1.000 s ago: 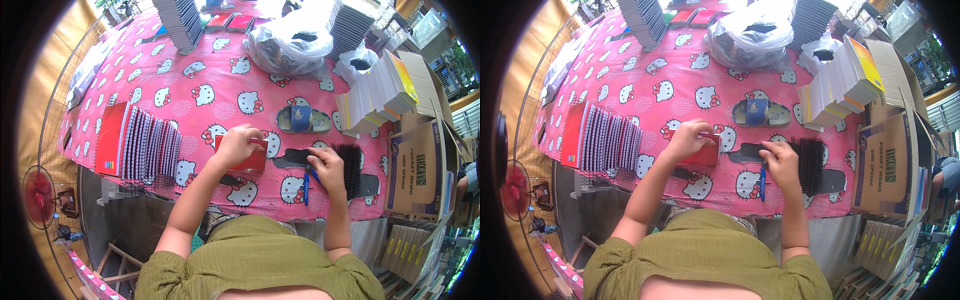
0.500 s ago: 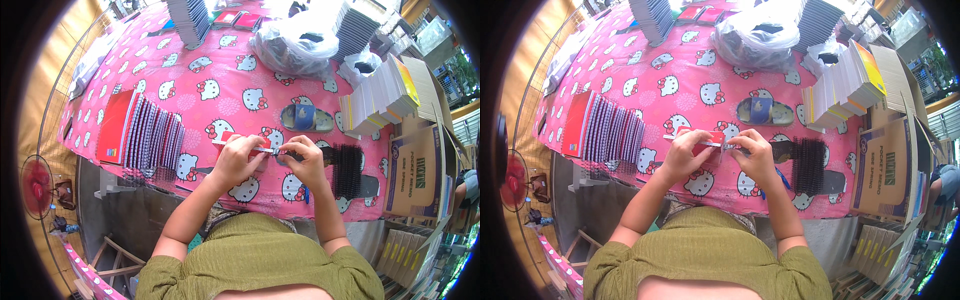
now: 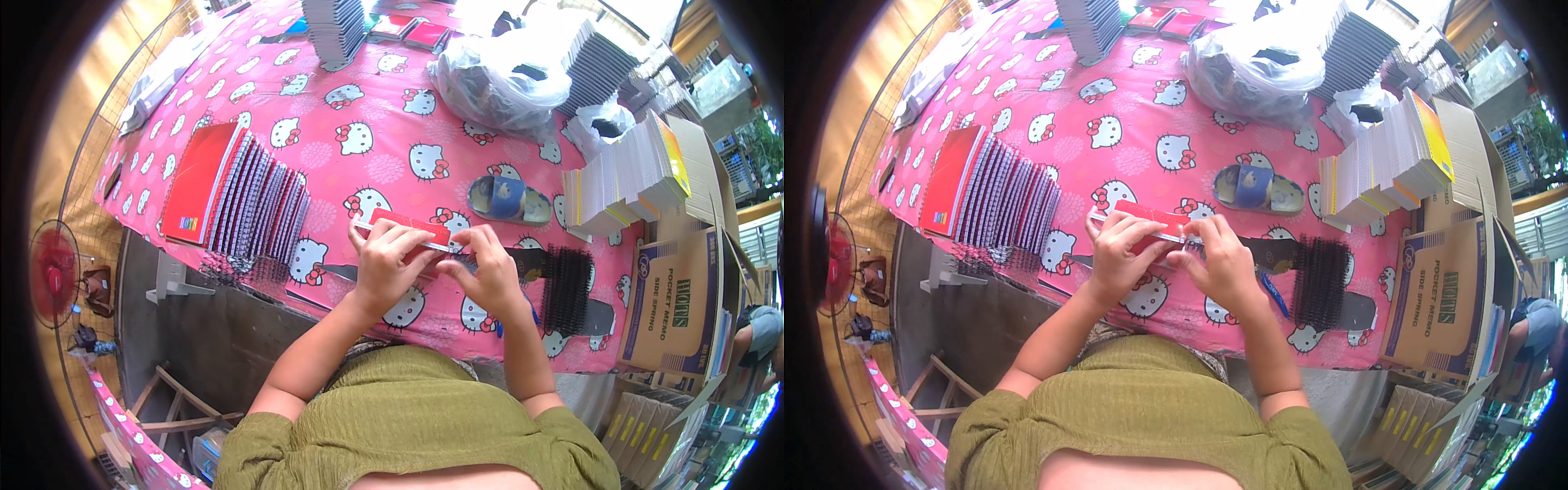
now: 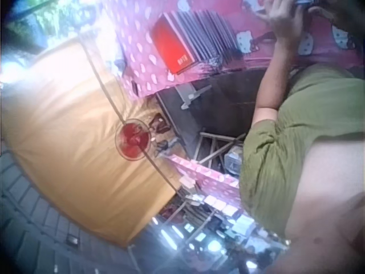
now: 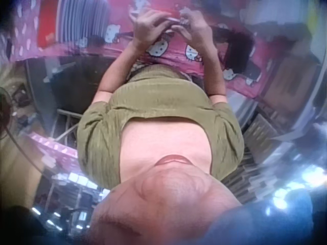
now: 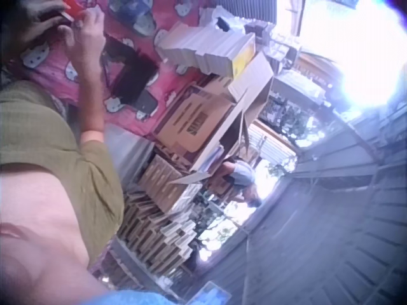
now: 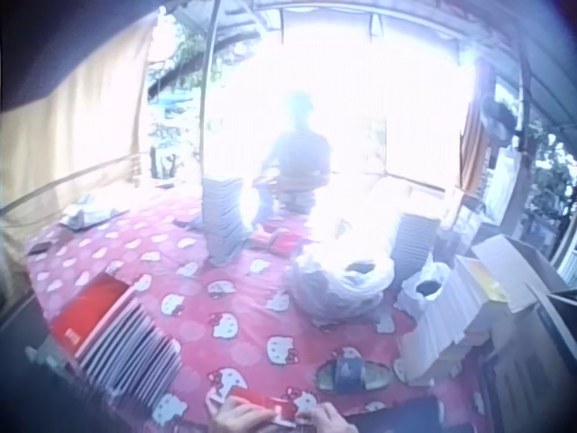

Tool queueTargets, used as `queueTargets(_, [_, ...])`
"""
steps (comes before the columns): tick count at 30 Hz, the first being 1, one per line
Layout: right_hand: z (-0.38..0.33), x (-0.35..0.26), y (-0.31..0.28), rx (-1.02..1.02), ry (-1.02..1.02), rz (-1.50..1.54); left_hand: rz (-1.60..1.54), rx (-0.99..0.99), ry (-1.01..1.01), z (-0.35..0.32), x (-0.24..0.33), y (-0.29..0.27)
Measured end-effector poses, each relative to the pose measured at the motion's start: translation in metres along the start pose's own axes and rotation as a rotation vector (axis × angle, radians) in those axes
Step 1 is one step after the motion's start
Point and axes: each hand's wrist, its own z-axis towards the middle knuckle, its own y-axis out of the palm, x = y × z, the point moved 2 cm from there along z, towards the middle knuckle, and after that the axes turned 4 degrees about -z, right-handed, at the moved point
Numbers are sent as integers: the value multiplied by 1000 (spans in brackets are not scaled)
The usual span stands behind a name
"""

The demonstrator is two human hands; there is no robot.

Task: The person packages notebooks by placing a binding wire through the punched holes of several red notebooks, cutting excess wire with pliers, and stacking the completed notebooks on a table.

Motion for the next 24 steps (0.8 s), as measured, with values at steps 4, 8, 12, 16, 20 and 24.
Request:
queueTargets(4, [0, 2, 6, -24, 20, 19, -25, -17, -20, 0, 1, -3])
queueTargets(8, [1, -5, 10, -9, 47, 15, -43, 21, 18, -3, -5, -3])
queueTargets(12, [6, -16, 9, 40, 62, -20, -34, 0, 22, -5, -7, -6])
queueTargets(16, [4, -14, 14, 73, -74, -37, -30, 19, 43, -5, -7, -6])
queueTargets(20, [3, -15, 17, 75, -55, -112, -55, 28, 35, -6, -9, -5])
queueTargets(24, [1, -13, 22, 77, -33, -188, -58, 43, 44, -5, -8, -3])
